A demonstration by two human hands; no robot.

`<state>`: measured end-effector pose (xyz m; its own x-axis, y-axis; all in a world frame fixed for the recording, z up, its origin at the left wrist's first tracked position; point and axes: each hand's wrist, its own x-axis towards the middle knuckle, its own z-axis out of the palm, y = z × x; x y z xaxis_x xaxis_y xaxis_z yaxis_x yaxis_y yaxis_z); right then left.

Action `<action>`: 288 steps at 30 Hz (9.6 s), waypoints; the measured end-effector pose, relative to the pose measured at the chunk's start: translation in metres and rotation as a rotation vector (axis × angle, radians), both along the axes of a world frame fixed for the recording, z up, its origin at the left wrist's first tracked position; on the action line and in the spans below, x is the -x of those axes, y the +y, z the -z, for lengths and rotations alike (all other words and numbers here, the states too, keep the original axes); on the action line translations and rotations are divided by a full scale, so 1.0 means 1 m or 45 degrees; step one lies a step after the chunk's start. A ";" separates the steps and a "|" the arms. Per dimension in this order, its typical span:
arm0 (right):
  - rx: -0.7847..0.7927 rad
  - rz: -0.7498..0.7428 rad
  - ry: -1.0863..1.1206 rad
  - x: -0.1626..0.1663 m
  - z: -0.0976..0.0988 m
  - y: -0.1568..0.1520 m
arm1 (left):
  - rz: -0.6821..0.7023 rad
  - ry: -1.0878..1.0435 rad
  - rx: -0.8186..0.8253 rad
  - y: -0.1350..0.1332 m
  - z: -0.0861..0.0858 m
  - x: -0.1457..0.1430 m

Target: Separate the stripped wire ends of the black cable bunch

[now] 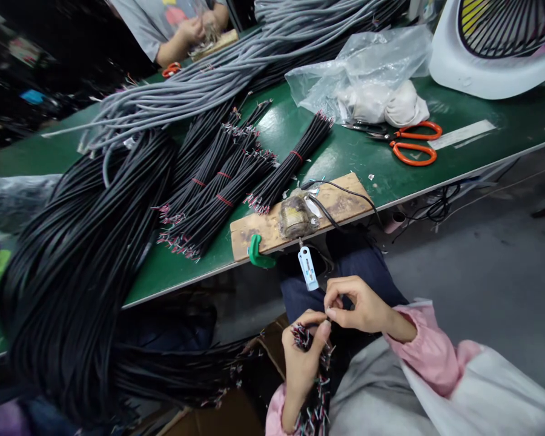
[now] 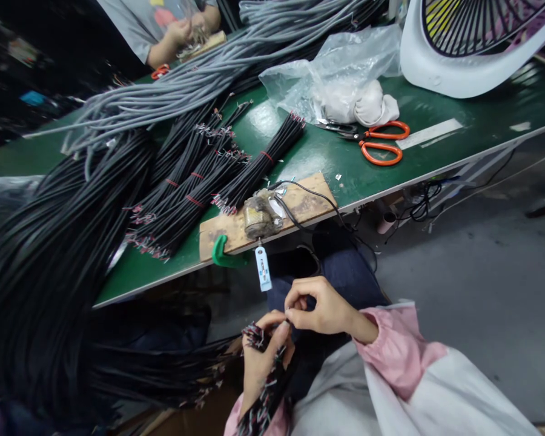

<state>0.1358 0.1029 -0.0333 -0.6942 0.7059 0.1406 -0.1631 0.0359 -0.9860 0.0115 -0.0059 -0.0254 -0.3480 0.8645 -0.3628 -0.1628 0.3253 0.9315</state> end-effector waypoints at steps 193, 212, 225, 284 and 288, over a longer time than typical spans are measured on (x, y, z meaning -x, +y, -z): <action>-0.160 0.329 -0.036 -0.008 -0.024 0.001 | -0.120 -0.028 -0.086 0.010 -0.030 -0.001; -0.412 0.412 -0.140 -0.002 -0.029 -0.006 | -0.065 0.826 -0.376 0.011 -0.033 -0.001; -0.278 0.415 -0.120 0.001 -0.027 -0.004 | -0.122 0.853 -0.380 0.011 -0.034 -0.004; 1.048 -0.149 0.530 0.055 -0.024 0.032 | 0.013 0.377 -0.317 0.041 -0.053 0.023; 1.119 -0.162 0.549 0.055 -0.017 0.029 | -0.023 0.349 -0.305 0.042 -0.054 0.022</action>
